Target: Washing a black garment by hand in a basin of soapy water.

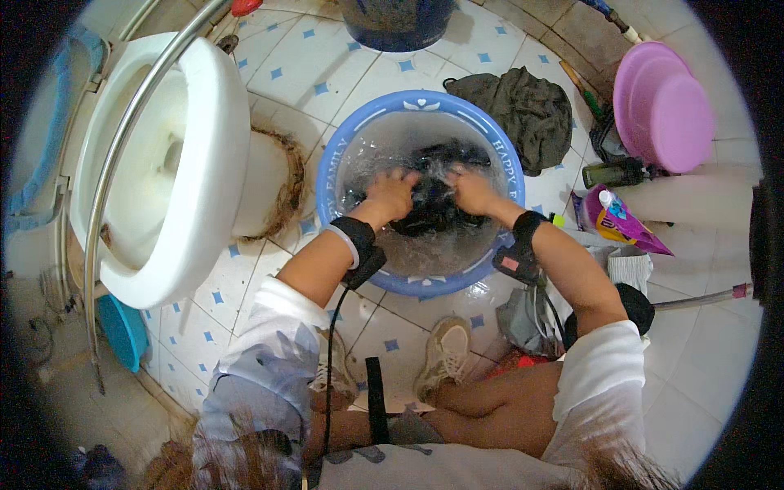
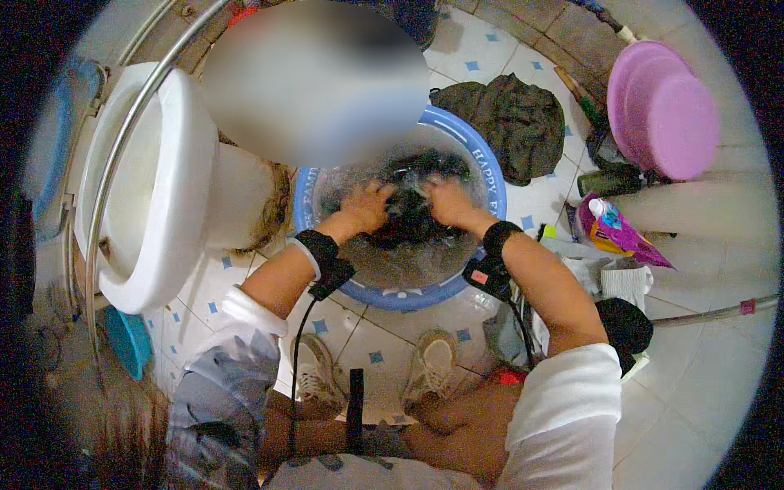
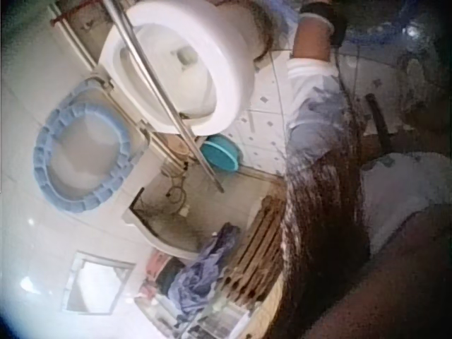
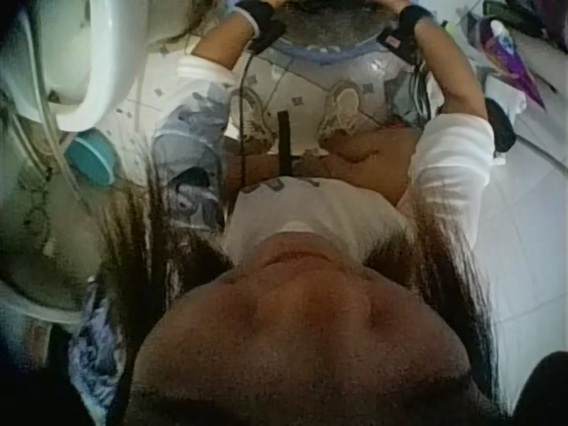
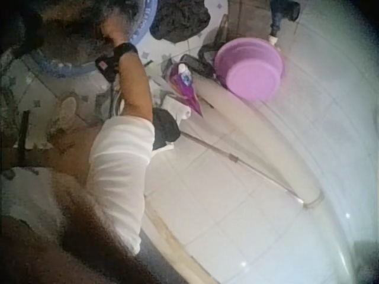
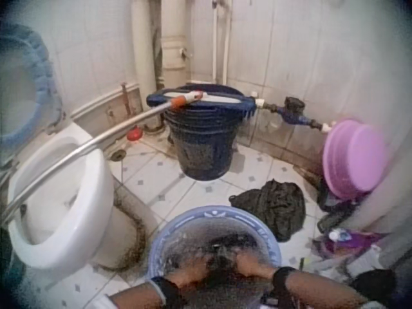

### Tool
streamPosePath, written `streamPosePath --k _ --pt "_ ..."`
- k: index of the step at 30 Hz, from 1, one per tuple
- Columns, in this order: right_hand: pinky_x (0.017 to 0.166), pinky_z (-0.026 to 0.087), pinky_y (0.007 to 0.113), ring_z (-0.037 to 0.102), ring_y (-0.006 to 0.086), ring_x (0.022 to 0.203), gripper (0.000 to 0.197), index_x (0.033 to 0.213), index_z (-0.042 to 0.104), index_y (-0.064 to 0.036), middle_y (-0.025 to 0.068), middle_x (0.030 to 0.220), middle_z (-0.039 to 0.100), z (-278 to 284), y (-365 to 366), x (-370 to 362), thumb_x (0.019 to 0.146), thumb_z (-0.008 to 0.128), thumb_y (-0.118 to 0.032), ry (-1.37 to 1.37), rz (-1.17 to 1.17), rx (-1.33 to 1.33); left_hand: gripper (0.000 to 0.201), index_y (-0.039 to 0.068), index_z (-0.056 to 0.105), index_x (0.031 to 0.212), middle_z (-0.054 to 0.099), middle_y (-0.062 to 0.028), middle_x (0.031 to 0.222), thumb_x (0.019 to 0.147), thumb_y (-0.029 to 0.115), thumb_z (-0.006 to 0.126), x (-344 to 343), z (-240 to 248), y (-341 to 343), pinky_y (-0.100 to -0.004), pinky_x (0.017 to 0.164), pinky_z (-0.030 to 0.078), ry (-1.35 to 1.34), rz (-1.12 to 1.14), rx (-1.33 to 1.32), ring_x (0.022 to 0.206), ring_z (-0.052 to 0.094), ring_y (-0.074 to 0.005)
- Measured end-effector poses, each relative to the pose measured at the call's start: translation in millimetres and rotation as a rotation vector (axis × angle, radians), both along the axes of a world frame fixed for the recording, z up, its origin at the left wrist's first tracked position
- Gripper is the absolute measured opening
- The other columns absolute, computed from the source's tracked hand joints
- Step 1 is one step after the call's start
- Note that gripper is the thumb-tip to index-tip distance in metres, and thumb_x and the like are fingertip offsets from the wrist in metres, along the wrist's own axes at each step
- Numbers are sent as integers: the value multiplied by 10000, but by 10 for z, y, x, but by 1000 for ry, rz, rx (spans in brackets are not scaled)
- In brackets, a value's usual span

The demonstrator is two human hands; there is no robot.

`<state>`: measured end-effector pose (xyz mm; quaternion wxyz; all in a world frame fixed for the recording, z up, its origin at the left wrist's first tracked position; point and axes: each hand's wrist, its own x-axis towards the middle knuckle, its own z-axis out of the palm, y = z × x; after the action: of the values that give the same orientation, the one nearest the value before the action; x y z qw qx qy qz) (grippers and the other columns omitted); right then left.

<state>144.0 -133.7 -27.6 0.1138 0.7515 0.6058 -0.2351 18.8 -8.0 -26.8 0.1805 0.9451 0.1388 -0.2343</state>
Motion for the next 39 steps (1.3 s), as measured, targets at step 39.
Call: streamPosePath --k 39 --pt "810 335 534 265 360 1153 476 1153 427 -109 212 1200 333 458 -410 -198 697 550 -168 2 -52 368 592 213 366 1182 275 -124 1241 656 211 637 -256 460 202 -445 829 369 -286 -37 81 1092 321 -346"
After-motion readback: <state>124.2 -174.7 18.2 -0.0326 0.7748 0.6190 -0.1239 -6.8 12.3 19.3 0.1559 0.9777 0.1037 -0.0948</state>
